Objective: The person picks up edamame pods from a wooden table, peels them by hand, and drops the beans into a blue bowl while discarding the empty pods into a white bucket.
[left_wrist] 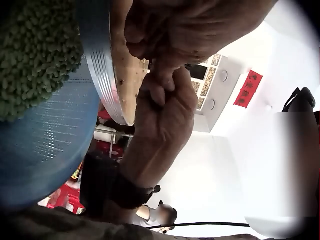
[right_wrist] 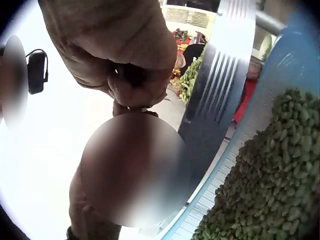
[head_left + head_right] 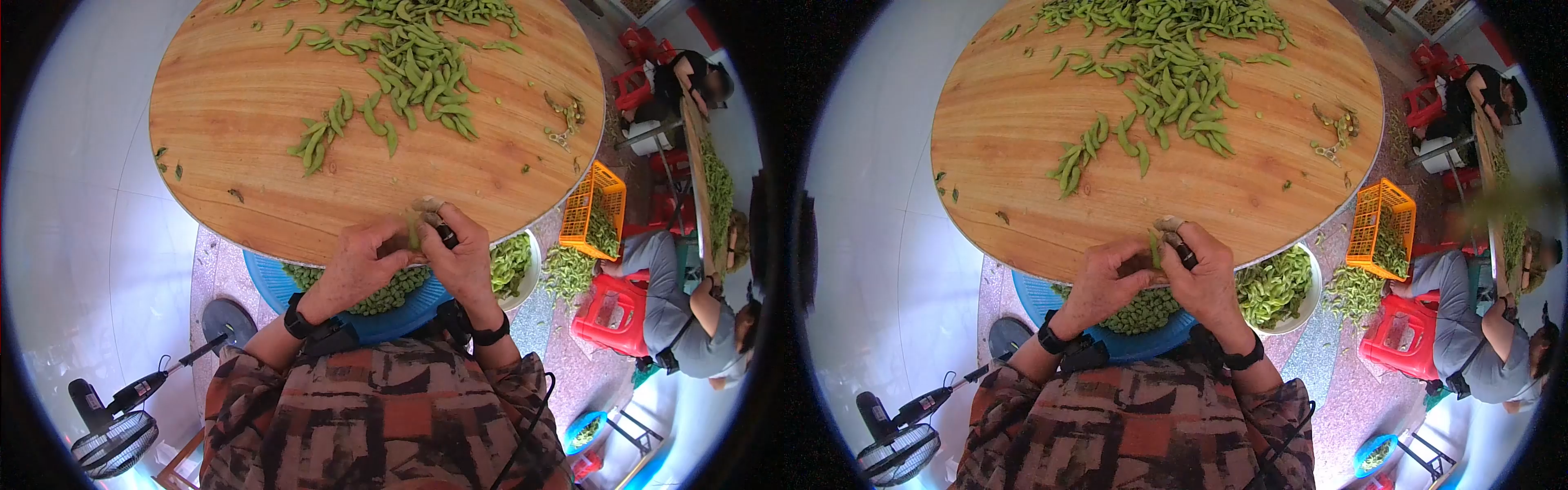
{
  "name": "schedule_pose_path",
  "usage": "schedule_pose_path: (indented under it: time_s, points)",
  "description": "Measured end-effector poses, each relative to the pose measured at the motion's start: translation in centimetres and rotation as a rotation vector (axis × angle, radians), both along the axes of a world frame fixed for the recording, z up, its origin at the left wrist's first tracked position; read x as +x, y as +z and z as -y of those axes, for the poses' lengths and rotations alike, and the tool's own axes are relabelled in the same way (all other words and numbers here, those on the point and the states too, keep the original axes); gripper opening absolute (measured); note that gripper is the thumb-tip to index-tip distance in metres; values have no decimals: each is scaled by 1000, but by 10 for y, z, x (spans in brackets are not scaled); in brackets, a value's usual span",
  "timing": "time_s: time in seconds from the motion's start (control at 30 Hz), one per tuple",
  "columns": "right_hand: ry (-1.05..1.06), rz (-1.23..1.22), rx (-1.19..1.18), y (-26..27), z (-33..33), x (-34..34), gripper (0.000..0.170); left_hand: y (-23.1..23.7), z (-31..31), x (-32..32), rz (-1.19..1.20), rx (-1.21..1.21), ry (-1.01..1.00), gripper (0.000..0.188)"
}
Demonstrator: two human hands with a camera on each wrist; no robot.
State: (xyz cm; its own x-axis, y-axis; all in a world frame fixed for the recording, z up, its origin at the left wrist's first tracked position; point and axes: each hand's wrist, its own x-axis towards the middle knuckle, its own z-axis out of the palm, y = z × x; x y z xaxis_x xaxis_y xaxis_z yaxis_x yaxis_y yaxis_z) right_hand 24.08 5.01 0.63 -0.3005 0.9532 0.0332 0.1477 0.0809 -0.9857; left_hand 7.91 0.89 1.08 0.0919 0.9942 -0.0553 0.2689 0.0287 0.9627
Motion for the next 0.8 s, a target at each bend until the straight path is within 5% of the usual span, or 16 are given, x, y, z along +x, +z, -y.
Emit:
schedule_pose_path:
  time_s: [0.1, 0.23, 0.27, 0.33, 0.57, 0.63, 0.8]
  points:
    - [-46, 216, 336, 5, 4, -4, 27, 0, 1, -5, -133, 10, -42, 19]
    - [-43, 209, 312, 9, 10, -5, 27, -5, 3, -10, -93, -147, -21, 18]
    - [1, 193, 254, 8, 8, -2, 26, -5, 3, -11, -93, -148, -22, 18]
    - [43, 179, 195, 7, 3, 2, 26, -4, 2, -13, -291, 223, -96, 18]
    - [166, -46, -158, 5, 1, 0, 18, -14, 6, -11, -191, 339, -67, 19]
    - [153, -45, -202, 5, 3, -4, 17, -17, 10, -12, -320, 402, -13, 21]
    - [95, -214, -440, 7, 5, -7, 12, -20, 12, -18, -163, 247, -18, 12]
